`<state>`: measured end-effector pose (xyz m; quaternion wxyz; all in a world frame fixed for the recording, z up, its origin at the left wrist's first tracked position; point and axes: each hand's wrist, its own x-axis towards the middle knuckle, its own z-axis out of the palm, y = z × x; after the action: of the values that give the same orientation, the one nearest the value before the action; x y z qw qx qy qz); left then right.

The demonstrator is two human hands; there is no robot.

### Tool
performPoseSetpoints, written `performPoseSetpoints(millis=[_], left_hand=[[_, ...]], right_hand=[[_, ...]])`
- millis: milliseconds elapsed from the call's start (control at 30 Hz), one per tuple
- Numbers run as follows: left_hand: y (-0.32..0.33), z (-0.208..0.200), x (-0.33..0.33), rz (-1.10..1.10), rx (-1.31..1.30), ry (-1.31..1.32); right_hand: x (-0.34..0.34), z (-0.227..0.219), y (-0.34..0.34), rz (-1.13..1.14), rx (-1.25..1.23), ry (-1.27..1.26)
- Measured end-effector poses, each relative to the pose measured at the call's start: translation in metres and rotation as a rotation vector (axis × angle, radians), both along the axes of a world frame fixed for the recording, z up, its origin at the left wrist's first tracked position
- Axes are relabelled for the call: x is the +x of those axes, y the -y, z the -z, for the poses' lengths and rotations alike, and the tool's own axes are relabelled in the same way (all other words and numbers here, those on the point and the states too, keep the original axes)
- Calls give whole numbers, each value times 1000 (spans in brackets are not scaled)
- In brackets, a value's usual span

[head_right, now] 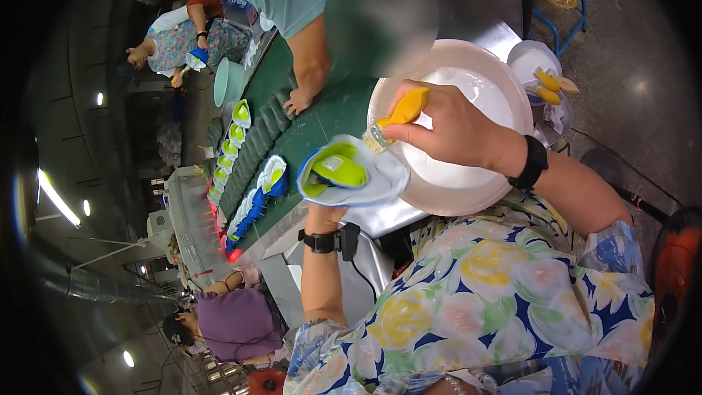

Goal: Applying liquid glue or cement to shoe components using a handheld brush on an assembly line.

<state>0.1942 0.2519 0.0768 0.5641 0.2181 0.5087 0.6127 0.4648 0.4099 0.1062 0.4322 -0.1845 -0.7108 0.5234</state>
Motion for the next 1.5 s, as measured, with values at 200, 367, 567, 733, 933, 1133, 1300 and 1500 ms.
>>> performPoseSetpoints(millis=[200, 367, 567, 733, 933, 1133, 1300, 1500], left_hand=[[11, 11, 56, 339, 47, 754], [18, 12, 74, 203, -100, 948], [15, 20, 67, -53, -193, 754], [32, 53, 32, -59, -135, 359], [14, -6, 43, 30, -167, -152], [9, -18, 44, -49, -91, -144], [9, 5, 31, -171, -98, -165], [5, 42, 16, -233, 33, -176]], right_hand=[[-26, -11, 10, -214, 290, -311], [-45, -2, 8, -220, 601, -220], [-26, 14, -11, -195, 287, 71], [-14, 3, -21, -275, 4, 369], [1, -8, -17, -237, 86, 238], [-7, 14, -8, -271, 661, 49], [-1, 1, -18, -219, 549, 109], [-34, -7, -26, -29, 321, 70]])
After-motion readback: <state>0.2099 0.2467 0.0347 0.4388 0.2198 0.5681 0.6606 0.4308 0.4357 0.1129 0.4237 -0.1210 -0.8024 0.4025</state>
